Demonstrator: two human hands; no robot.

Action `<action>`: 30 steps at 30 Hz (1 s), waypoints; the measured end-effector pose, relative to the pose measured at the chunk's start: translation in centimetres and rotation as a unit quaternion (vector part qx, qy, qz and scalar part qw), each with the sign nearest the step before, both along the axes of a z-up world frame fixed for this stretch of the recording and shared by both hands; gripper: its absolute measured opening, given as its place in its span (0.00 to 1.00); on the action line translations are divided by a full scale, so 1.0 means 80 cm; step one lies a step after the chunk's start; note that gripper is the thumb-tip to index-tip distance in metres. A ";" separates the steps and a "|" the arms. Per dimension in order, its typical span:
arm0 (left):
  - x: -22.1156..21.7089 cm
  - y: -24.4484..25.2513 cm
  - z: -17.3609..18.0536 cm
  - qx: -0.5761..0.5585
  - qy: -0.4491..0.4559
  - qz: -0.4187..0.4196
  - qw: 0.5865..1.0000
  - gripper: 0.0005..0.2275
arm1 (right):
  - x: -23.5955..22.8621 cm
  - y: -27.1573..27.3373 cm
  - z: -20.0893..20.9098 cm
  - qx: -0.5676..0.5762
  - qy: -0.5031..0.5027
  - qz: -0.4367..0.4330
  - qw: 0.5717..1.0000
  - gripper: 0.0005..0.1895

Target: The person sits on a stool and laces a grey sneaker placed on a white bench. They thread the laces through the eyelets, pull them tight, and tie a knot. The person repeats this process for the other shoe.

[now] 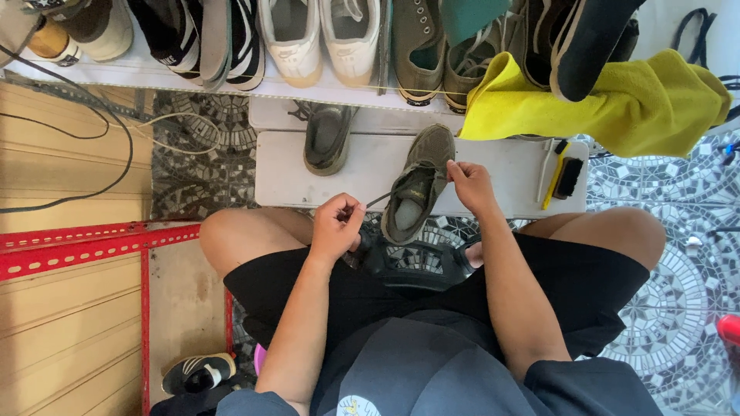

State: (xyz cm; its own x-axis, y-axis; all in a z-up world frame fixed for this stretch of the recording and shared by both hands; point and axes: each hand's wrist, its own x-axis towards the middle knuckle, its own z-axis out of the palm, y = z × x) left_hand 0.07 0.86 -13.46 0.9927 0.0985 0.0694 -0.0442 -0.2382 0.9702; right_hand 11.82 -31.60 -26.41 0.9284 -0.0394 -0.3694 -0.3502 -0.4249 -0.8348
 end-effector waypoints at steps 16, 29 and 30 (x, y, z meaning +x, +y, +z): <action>0.005 -0.002 0.012 -0.022 -0.002 0.034 0.999 0.10 | 0.001 -0.009 0.025 0.053 -0.023 -0.014 0.998 0.14; 0.015 0.017 -0.019 -0.009 -0.081 0.080 0.993 0.11 | -0.005 0.009 0.034 0.013 -0.108 -0.059 0.992 0.05; 0.015 0.019 -0.016 0.016 -0.084 0.091 0.992 0.11 | -0.003 0.009 0.027 0.040 -0.092 -0.049 0.994 0.06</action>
